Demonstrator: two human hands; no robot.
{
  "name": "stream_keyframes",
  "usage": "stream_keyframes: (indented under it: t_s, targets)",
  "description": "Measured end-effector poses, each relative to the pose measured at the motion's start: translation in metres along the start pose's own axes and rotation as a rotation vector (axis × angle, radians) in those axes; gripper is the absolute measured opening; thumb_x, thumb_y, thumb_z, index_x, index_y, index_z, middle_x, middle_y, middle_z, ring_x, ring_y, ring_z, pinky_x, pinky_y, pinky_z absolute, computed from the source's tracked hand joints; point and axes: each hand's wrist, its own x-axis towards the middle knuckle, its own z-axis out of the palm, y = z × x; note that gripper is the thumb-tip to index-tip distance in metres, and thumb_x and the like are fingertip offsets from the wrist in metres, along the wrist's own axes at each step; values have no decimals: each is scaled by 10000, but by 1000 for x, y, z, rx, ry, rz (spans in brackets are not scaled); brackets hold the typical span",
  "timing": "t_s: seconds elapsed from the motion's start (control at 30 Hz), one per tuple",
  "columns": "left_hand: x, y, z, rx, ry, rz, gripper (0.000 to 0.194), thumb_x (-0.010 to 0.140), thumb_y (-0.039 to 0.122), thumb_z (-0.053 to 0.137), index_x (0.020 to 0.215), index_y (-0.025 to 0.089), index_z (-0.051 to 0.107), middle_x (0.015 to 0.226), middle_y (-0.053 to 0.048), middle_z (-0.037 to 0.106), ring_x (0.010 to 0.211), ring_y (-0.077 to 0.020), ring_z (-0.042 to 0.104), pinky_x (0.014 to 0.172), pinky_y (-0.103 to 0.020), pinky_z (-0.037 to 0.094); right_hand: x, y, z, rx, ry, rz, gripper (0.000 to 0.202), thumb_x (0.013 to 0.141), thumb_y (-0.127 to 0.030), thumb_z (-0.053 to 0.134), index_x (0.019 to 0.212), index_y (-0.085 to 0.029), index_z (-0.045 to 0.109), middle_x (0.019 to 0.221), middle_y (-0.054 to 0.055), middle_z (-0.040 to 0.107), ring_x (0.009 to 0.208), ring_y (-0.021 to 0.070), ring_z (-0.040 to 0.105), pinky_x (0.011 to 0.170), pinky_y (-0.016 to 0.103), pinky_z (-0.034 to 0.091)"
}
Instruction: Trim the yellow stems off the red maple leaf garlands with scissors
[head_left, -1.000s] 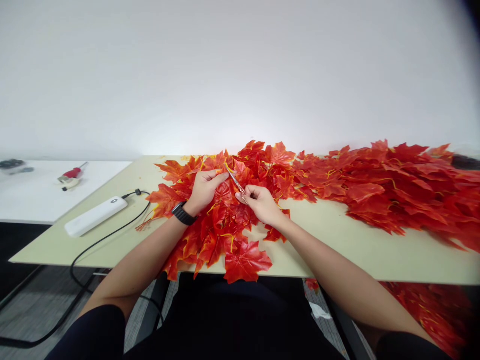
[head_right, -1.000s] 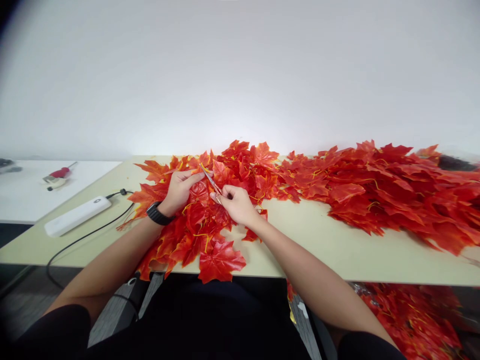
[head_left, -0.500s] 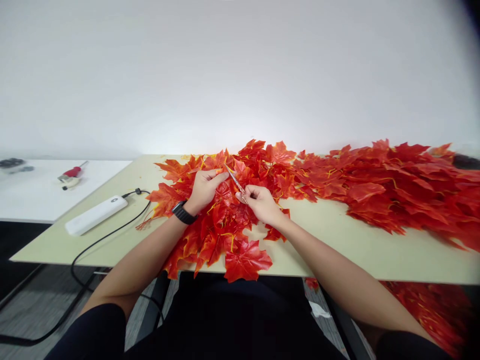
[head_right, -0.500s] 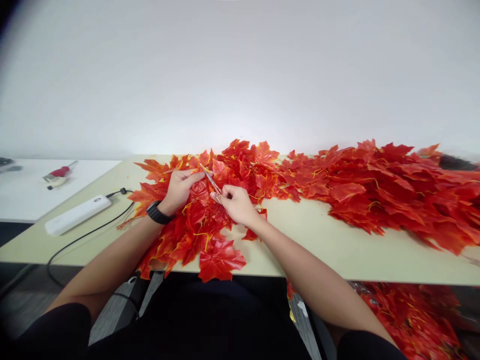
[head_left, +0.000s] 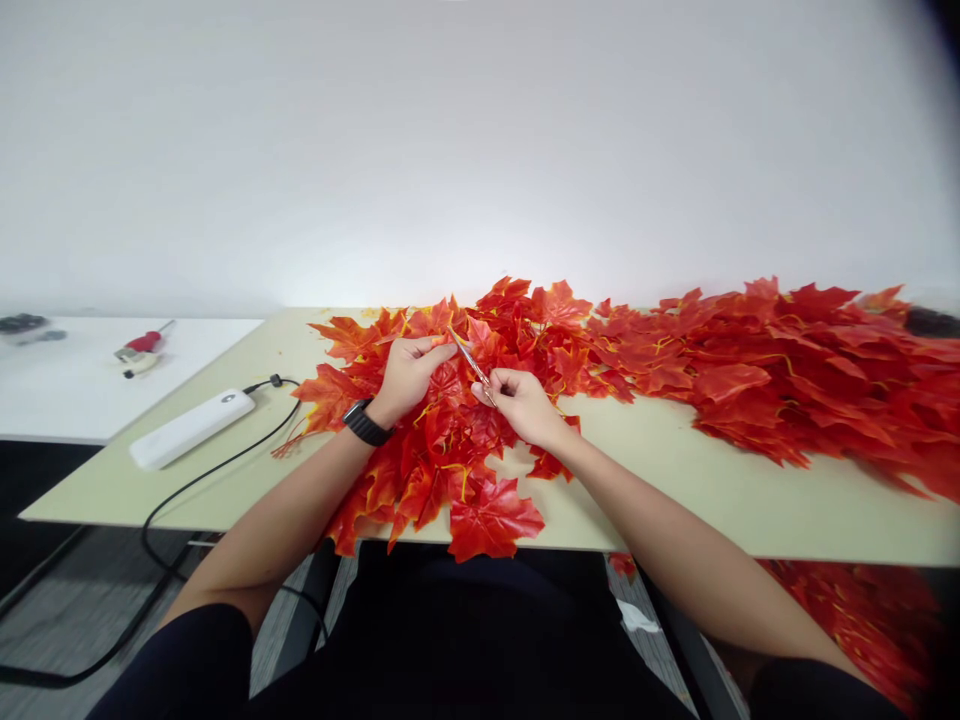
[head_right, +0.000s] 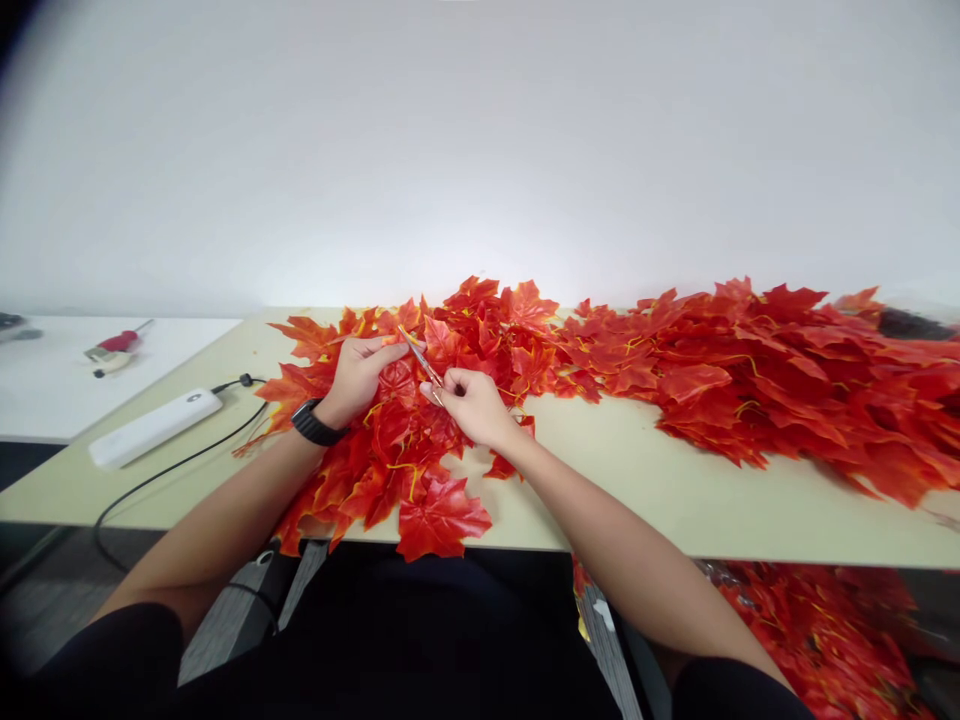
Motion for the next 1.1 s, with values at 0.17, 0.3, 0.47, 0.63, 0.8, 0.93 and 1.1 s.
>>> stream_keyframes:
  t_s: [0.17, 0.3, 0.47, 0.63, 0.8, 0.93, 1.1]
  targets:
    - [-1, 3, 1, 26, 1, 8, 298, 801, 422, 789, 658, 162, 754, 640, -16, 666, 716, -174, 637, 683, -285, 500, 0, 0, -1, -6, -2, -6, 631, 823, -672, 736, 655, -202, 350, 646, -23, 384, 637, 116, 344, 603, 263, 319]
    - [-1, 2, 1, 36, -4, 18, 305, 813, 414, 785, 647, 161, 747, 637, -14, 663, 698, -163, 629, 682, -282, 491, 1, 4, -1, -3, -6, -13, 637, 829, -683, 726, 654, -203, 346, 643, -22, 391, 636, 117, 354, 609, 262, 338]
    - [-1, -1, 0, 23, -7, 14, 266, 816, 412, 789, 735, 159, 795, 714, -24, 719, 728, -168, 657, 728, -290, 505, 2, 6, -1, -9, 8, 6, 629, 825, -670, 732, 647, -200, 353, 638, -23, 406, 636, 114, 359, 607, 262, 334]
    - [0, 0, 1, 16, -8, 25, 264, 814, 421, 787, 800, 162, 835, 826, -51, 785, 828, -209, 714, 835, -327, 546, 1, -3, -2, 100, -2, 7, 642, 801, -667, 763, 640, -200, 354, 645, -29, 379, 616, 100, 318, 590, 270, 304]
    - [-1, 1, 1, 14, -105, 64, 233, 852, 398, 760, 890, 191, 859, 1002, -84, 816, 993, -239, 749, 997, -364, 548, 2, -15, -4, 306, 181, -8, 602, 756, -627, 826, 670, -206, 404, 663, -22, 477, 610, 109, 409, 613, 283, 380]
    - [-4, 4, 3, 102, -208, 108, 241, 884, 399, 733, 888, 191, 855, 976, -75, 812, 899, -208, 730, 899, -331, 545, 4, -20, -4, 369, 217, -52, 614, 659, -583, 903, 689, -207, 418, 952, 45, 671, 831, 166, 608, 803, 335, 522]
    - [-9, 11, 7, 181, -285, 128, 317, 888, 436, 721, 749, 161, 799, 861, -64, 763, 760, -161, 649, 743, -292, 487, 3, -22, 0, 349, 165, -57, 608, 622, -570, 926, 714, -215, 440, 1079, 76, 693, 940, 213, 660, 914, 414, 560]
